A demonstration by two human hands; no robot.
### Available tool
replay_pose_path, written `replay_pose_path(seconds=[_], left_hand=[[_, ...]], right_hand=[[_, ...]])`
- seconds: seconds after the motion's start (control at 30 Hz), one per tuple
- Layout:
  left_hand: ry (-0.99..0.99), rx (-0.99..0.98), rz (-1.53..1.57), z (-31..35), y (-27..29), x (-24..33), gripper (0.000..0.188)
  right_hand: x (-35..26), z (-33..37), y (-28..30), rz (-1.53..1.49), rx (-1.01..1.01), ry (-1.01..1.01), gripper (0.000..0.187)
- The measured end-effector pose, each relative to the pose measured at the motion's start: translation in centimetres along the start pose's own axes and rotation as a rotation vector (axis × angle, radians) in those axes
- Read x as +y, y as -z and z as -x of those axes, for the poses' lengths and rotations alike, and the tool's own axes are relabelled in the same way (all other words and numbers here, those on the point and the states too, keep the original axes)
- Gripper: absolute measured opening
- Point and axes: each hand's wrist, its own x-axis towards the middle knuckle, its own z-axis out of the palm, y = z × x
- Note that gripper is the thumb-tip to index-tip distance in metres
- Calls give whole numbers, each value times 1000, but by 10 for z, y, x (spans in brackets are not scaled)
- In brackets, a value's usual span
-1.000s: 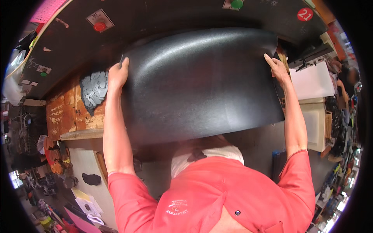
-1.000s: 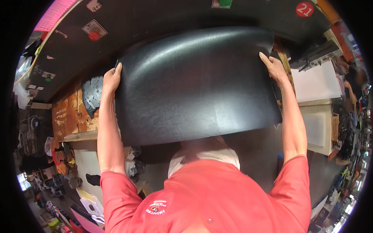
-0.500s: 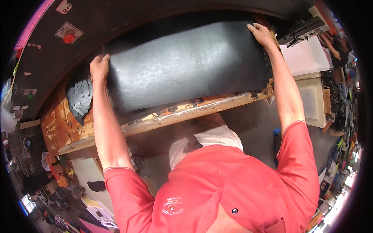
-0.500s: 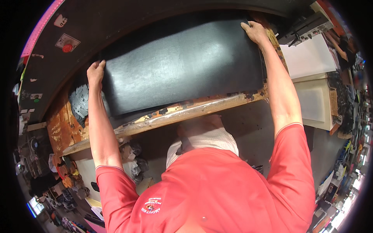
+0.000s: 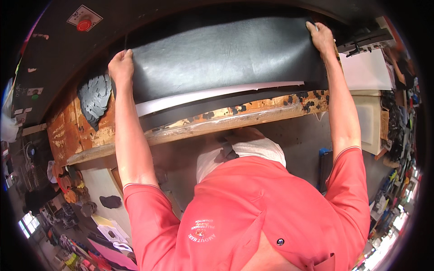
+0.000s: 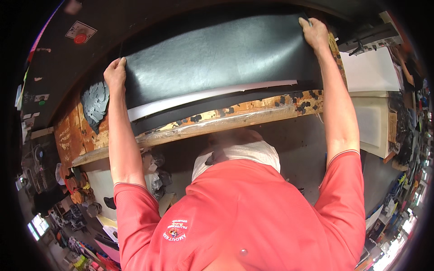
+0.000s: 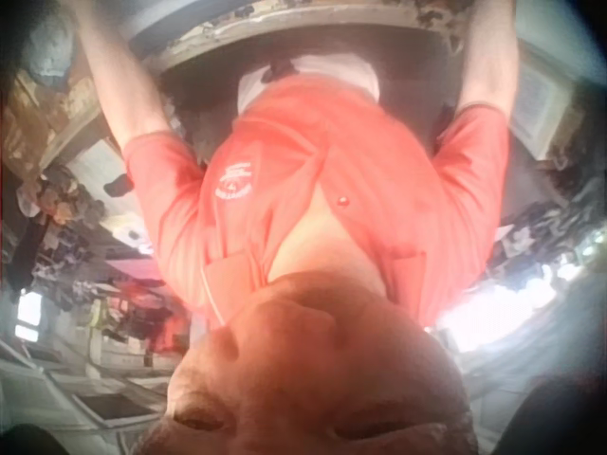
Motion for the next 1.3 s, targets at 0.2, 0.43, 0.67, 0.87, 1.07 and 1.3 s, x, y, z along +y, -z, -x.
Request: replay_pose_path(seconds=[0.2,0.43,0.67,0.87,1.07,1.3], left_hand=[[-59,93,17,4,-1,-18,39],[-127,208,-10,29,-1,-11,35],[-392,410,-148,54,-10,-7,18],[-330,436,4,73,5,-4,23],[176,507,-154,45,144,-85,74],[179,183,-174,20,173,-142,81]], right_hand=[[5,6,-7,84,-64,-59,53],[18,2,-17,115,-139,-63,56],[36,17,-36,-17,-21,-60,57],[-15,51,-27,252,351,272,45],[-192,155,-61,-481,-191,414,16],[-437,230,-230,-542,-687,669,51]])
